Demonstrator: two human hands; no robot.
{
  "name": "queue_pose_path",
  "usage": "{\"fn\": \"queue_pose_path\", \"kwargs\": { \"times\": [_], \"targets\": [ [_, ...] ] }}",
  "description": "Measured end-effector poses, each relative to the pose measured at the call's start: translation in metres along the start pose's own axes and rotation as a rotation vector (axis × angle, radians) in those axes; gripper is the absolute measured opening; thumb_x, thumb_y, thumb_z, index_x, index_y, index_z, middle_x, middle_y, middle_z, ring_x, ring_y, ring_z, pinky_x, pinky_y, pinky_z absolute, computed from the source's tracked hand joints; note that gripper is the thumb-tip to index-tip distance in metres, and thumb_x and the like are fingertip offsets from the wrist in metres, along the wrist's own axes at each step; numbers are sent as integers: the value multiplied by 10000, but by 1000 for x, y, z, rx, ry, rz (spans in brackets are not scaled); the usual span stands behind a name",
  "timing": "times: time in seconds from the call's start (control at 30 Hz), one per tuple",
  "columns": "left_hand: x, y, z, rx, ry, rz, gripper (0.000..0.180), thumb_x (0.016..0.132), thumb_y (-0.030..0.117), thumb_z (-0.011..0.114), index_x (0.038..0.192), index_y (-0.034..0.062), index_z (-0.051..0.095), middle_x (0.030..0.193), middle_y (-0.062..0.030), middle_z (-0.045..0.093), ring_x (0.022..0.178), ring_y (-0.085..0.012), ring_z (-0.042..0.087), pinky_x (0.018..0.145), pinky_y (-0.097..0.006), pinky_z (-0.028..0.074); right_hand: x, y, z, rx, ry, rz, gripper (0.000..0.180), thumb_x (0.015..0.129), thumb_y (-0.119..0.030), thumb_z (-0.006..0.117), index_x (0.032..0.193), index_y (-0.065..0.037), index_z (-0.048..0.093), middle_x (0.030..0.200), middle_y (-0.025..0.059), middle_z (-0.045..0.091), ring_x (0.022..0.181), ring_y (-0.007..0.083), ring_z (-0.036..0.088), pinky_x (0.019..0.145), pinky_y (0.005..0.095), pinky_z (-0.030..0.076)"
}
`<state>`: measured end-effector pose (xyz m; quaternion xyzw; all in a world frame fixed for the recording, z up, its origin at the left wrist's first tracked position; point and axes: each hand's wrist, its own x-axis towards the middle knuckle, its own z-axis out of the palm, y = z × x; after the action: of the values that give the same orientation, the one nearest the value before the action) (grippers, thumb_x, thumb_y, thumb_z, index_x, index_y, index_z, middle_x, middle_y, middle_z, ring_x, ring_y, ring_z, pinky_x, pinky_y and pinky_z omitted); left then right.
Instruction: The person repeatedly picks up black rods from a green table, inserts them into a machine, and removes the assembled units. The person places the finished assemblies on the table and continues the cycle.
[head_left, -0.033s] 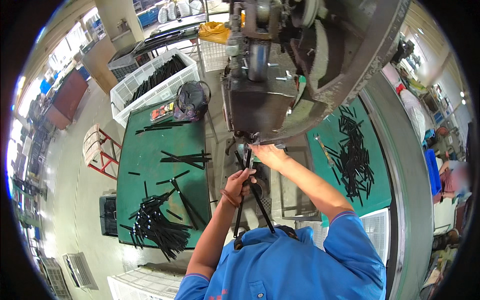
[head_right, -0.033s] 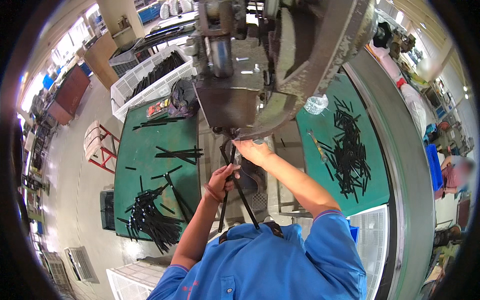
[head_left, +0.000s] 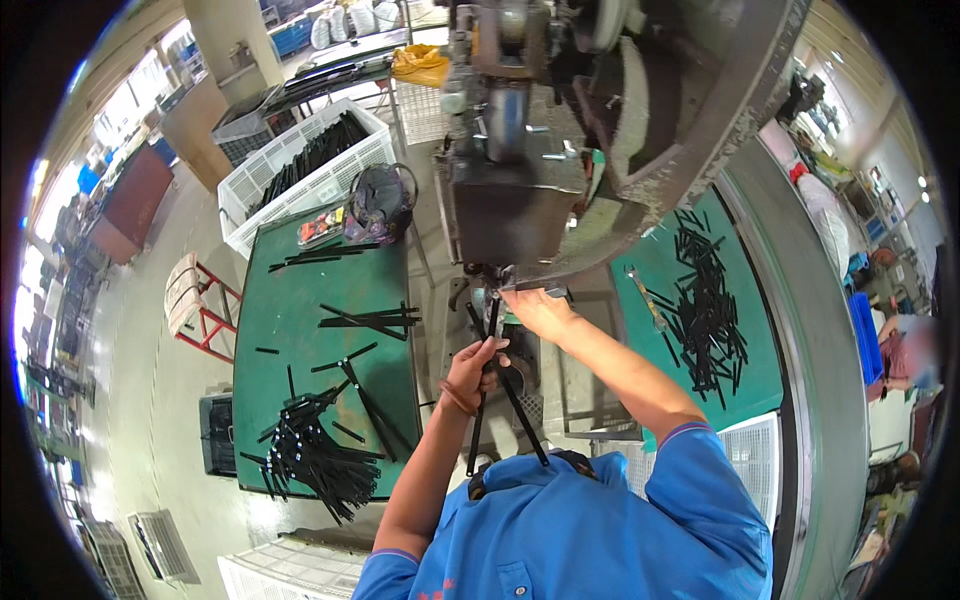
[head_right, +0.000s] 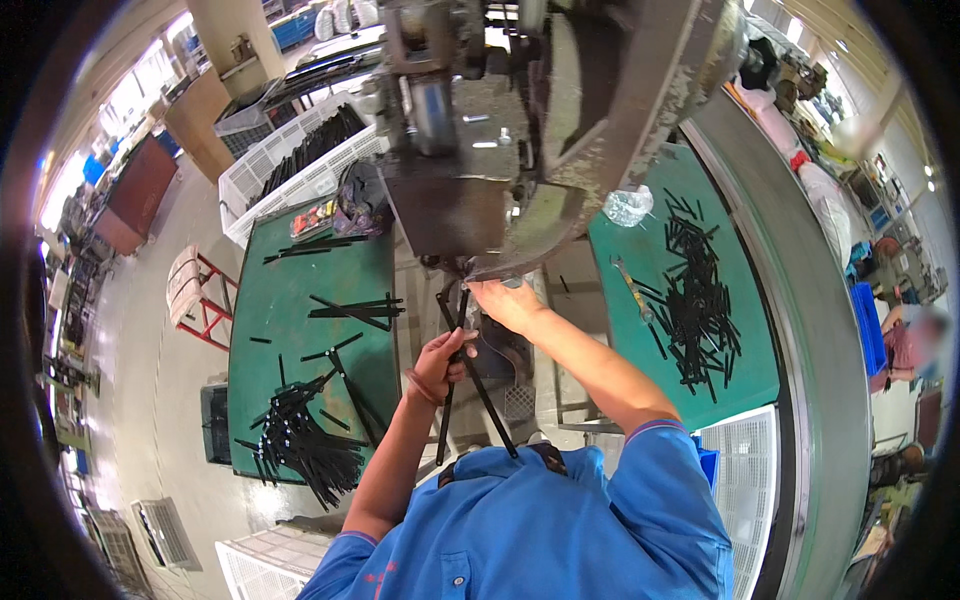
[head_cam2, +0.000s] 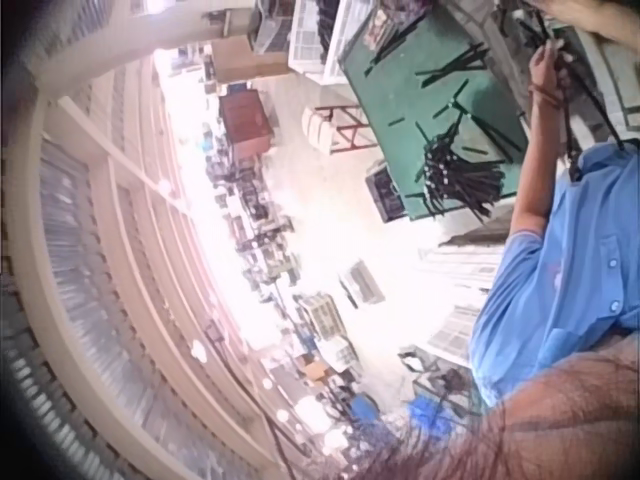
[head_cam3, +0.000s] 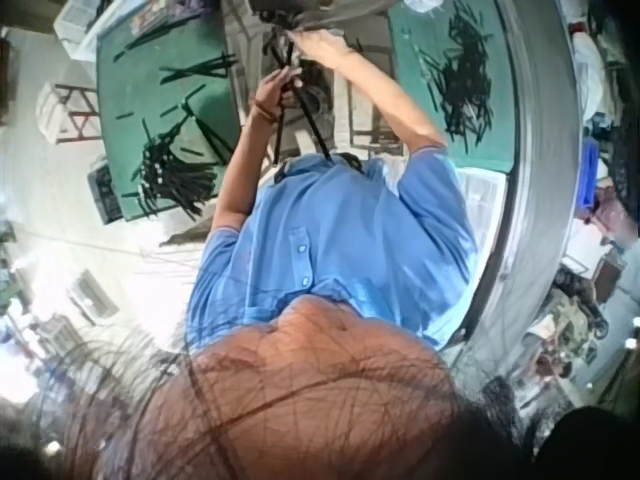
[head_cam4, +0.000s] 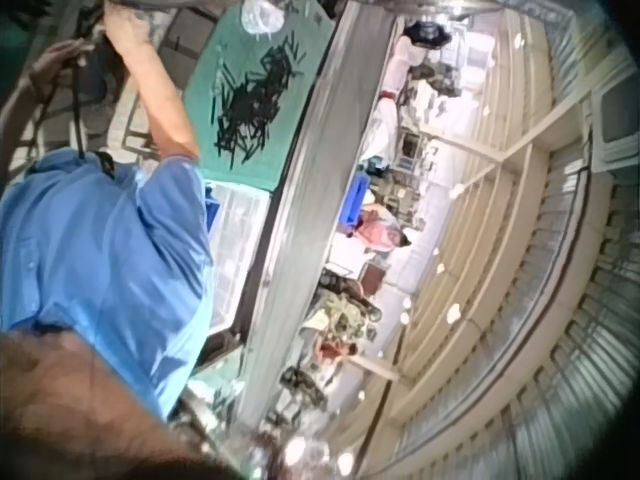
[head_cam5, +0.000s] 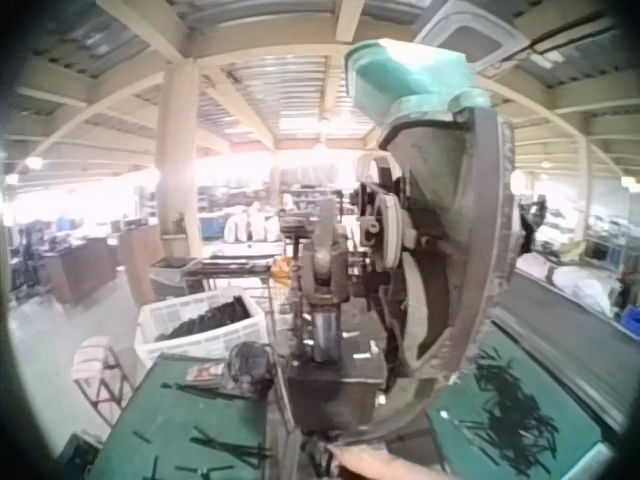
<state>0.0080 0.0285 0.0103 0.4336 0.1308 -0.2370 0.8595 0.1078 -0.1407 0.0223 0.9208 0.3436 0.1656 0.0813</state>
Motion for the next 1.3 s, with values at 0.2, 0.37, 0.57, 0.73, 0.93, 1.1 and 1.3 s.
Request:
{"fn": "queue_pose_path", "kwargs": {
  "times": [0.2, 0.37, 0.57, 0.73, 0.93, 1.1, 1.3],
  "targets": [
    [2, -12, -9, -5, 66, 71, 258, 926, 273, 521, 1085, 77, 578, 761, -36, 588, 439, -55, 369, 384, -192, 309, -122, 71, 23, 282, 235, 530, 447, 721, -3, 508, 1166, -40, 518, 860, 142, 617, 782, 311, 604, 717, 404, 473],
    [2, -13, 12, 40, 161, 40, 333, 930, 323, 512, 1111, 46, 551, 756, -49, 579, 499, -87, 432, 437, -236, 341, -346, 181, 101, 3, -118, 1141, 155, 772, -95, 506, 916, -74, 559, 917, 132, 602, 841, 304, 610, 698, 395, 525],
    [-1, -13, 26, 120, 270, 72, 362, 915, 375, 521, 1077, 53, 552, 750, -30, 571, 489, -76, 411, 435, -208, 323, -376, 216, 97, 166, -379, 1224, 407, 735, -292, 684, 1050, -62, 566, 1085, 112, 552, 1035, 299, 538, 833, 386, 491],
    [4, -20, 31, 140, 253, 116, 375, 916, 390, 514, 1093, 60, 529, 768, -25, 561, 486, -66, 397, 435, -193, 315, -376, 229, 139, 40, -391, 1113, 198, 753, -189, 612, 900, -57, 609, 968, 107, 594, 964, 269, 579, 776, 361, 512],
    [2, -22, 40, 149, 308, 145, 387, 910, 388, 527, 1090, 45, 525, 744, -22, 560, 472, -62, 411, 430, -192, 319, -378, 240, 115, 320, -227, 1202, 195, 747, -233, 649, 881, -91, 650, 942, 78, 635, 943, 280, 583, 789, 394, 479],
    [1, -21, 31, 150, 296, 152, 407, 896, 397, 549, 1069, 28, 558, 721, -38, 570, 463, -66, 421, 419, -201, 329, -366, 253, 93, 255, -279, 1170, 188, 785, -215, 621, 912, -77, 637, 920, 116, 652, 893, 317, 604, 761, 410, 487],
    [1, -25, 22, 344, 287, 219, 376, 909, 346, 542, 1101, 23, 563, 814, -68, 620, 530, -70, 454, 484, -209, 392, -253, 177, 65, 1051, 83, 823, 156, 790, -151, 668, 838, -14, 609, 704, 69, 581, 652, 171, 545, 611, 321, 441]
  ]
}}
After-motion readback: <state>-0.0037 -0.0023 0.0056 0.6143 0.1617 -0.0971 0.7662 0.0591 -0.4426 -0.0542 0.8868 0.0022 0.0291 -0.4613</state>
